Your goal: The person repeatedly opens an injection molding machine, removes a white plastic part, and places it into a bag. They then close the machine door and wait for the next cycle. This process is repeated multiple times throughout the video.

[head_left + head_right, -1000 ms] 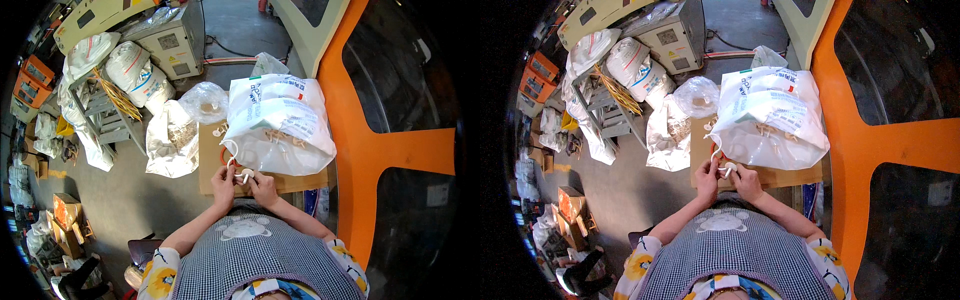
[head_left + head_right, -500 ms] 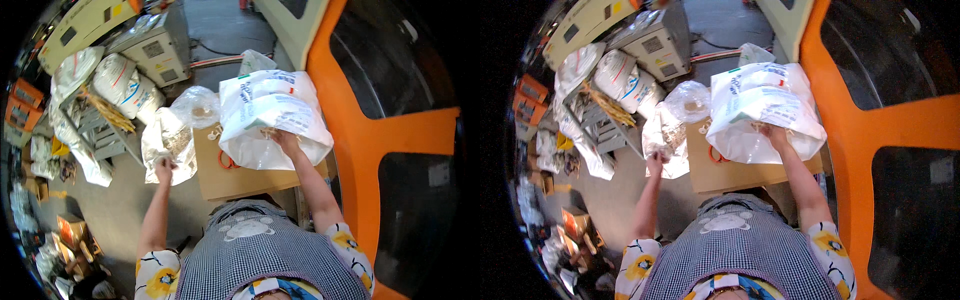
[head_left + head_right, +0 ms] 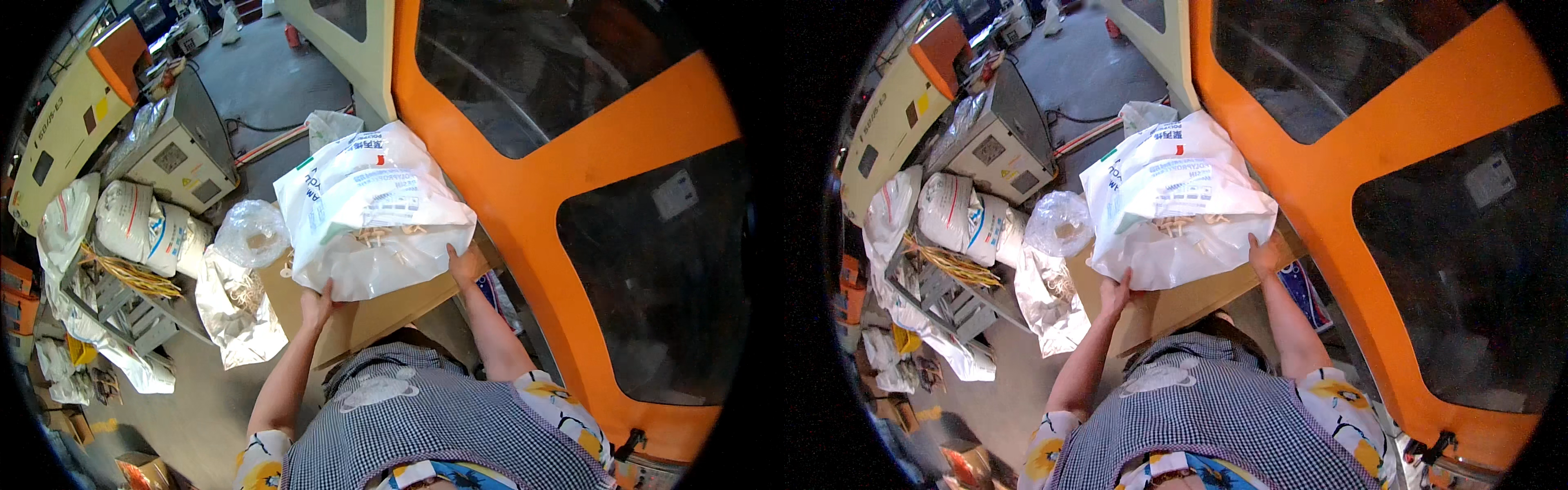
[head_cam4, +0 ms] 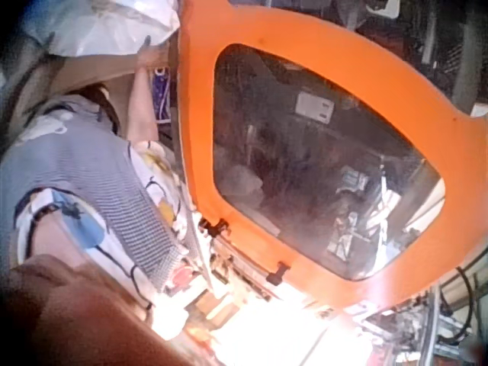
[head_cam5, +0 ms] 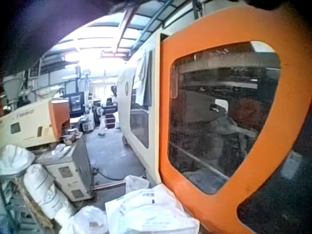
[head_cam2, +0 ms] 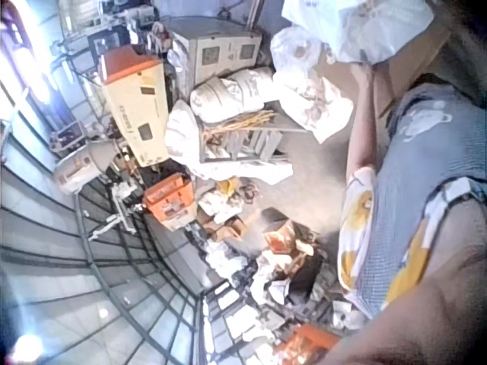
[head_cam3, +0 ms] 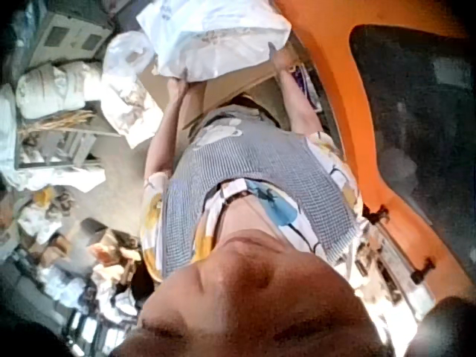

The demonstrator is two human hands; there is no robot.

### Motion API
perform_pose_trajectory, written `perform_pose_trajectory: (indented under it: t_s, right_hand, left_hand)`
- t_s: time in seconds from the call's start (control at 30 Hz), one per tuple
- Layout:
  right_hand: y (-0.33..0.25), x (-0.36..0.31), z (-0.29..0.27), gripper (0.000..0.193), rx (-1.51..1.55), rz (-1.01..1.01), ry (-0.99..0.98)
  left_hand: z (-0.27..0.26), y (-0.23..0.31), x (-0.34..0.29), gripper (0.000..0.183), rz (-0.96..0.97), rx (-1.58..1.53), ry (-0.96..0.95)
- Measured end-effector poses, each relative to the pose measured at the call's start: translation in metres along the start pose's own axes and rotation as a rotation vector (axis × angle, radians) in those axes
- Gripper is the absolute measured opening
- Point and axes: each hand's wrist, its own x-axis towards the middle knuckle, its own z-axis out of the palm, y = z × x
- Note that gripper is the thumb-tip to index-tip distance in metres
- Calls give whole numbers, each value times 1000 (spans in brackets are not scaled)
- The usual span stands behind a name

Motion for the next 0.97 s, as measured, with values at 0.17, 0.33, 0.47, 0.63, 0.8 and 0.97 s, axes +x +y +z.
perform_pose_trajectory:
  t_s: [0.17, 0.33, 0.47, 0.63, 0.8, 0.97]
  right_hand:
    - [-135, 24, -48, 32, 215, -410, 2]
    - [-267, 50, -127, 28, 281, -575, 157]
    - [-229, 40, -117, 36, 126, -538, 153]
    - [-177, 10, -94, 37, 51, -459, 128]
    - [-199, 30, -90, 35, 3, -578, 258]
    - [-173, 5, -103, 41, -113, -384, 98]
  left_hand:
    - [-47, 60, 72, 31, -62, -301, 99]
    - [-98, 165, 116, 30, 109, -546, 12]
    - [-76, 141, 94, 26, 65, -270, -28]
    - [-38, 83, 97, 30, 223, -263, 160]
    - [-42, 137, 121, 34, 275, -194, 203]
    - [-35, 104, 58, 56, 294, -205, 152]
